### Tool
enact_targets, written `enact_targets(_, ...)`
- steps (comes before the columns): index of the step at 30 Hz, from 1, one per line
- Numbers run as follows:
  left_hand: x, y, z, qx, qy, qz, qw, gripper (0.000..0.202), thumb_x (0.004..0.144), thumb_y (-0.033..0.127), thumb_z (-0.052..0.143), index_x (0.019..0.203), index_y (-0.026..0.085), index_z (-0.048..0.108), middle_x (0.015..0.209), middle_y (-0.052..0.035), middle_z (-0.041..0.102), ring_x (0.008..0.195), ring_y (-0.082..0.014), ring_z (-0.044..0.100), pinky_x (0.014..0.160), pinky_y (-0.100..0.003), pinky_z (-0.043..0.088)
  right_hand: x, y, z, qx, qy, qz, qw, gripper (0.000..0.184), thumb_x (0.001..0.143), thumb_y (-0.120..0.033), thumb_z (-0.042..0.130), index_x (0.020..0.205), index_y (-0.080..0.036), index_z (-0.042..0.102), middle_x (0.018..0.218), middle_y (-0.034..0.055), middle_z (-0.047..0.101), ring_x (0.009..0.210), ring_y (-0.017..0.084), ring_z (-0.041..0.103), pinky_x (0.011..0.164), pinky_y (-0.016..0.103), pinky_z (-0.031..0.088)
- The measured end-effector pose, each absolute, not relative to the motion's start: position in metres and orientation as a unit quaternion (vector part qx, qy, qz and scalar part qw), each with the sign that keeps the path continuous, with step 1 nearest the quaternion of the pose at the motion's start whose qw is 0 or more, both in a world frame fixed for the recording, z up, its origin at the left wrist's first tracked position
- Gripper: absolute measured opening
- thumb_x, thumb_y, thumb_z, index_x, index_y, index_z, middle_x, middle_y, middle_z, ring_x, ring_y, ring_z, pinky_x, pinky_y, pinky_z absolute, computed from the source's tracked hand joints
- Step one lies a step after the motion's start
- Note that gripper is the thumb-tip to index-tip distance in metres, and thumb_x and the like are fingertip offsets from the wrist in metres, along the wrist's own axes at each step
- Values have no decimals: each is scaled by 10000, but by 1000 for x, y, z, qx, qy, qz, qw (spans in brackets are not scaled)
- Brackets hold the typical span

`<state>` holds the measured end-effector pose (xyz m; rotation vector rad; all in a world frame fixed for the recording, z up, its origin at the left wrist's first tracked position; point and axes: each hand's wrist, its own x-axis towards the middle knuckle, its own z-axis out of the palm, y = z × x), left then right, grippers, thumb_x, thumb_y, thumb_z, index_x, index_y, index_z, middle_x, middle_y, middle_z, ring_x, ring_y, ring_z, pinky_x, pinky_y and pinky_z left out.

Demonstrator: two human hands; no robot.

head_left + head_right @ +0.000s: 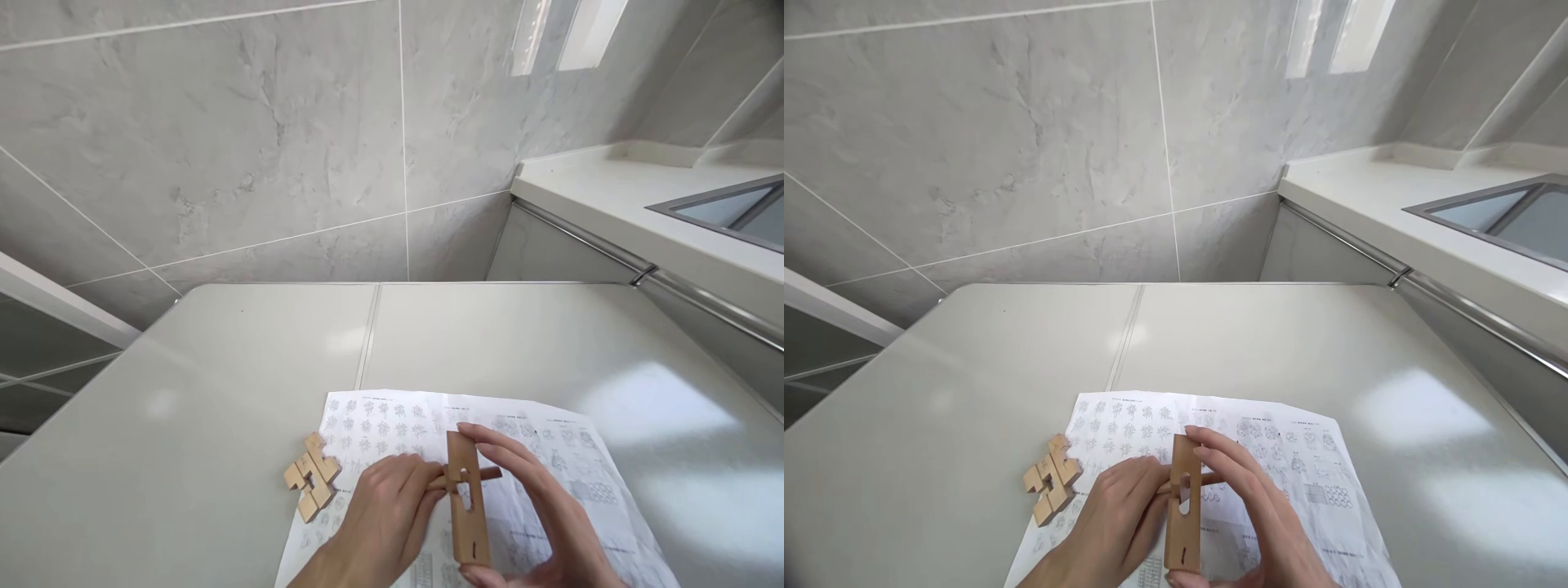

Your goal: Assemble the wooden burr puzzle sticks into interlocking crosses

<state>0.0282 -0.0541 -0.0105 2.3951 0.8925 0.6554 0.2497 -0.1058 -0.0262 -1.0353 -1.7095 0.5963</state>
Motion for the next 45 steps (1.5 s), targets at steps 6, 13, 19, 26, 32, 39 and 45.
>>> enact_targets(6,28,-55,-14,890,322,242,212,207,1139,167,379,1088,229,569,768,2,659,581,-175,575,523,-284,399,249,-105,-28,-417,-720,259,490,853,973,-465,823,1685,-325,374,1646,149,575,1460,427,616,1010,490,703)
enact_targets(13,27,-56,-16,899,313,240,189,224,1120,150,389,986,223,553,768,-6,652,599,-192,603,547,-307,456,250,-108,-36,-421,-723,286,466,940,927,-389,869,1709,-327,352,1669,143,556,1467,440,605,1025,502,696)
enact_targets(19,25,-57,-20,904,311,239,169,236,1131,152,370,991,218,547,769,-14,659,585,-195,602,532,-306,430,251,-108,-38,-435,-703,302,475,909,902,-383,887,1673,-332,409,1657,134,573,1498,452,564,1069,543,669)
enact_targets(26,26,-58,-20,903,313,242,170,212,1134,155,392,1032,216,568,760,-12,661,578,-196,601,531,-306,408,257,-107,-32,-430,-734,294,436,1007,900,-375,895,1731,-347,326,1690,122,539,1494,448,565,1044,504,686)
enact_targets(32,27,-58,-20,905,310,242,165,215,1128,153,407,1015,219,578,760,-14,662,581,-194,605,535,-309,406,256,-113,-29,-434,-740,299,418,968,952,-245,819,1748,-384,287,1726,94,491,1506,425,560,1020,465,701)
enact_targets(39,27,-58,-23,910,313,232,143,293,1150,178,371,909,228,530,732,-9,656,576,-193,609,540,-311,421,271,-117,-40,-425,-796,273,333,1001,984,-303,796,1783,-319,194,1759,115,424,1450,402,624,1083,444,645)
enact_targets(45,26,-60,-28,916,316,211,131,258,1141,162,390,932,220,528,761,-21,669,591,-205,622,547,-325,447,270,-116,-45,-442,-790,269,329,980,1002,-269,742,1787,-339,160,1734,99,474,1350,377,719,1045,432,677)
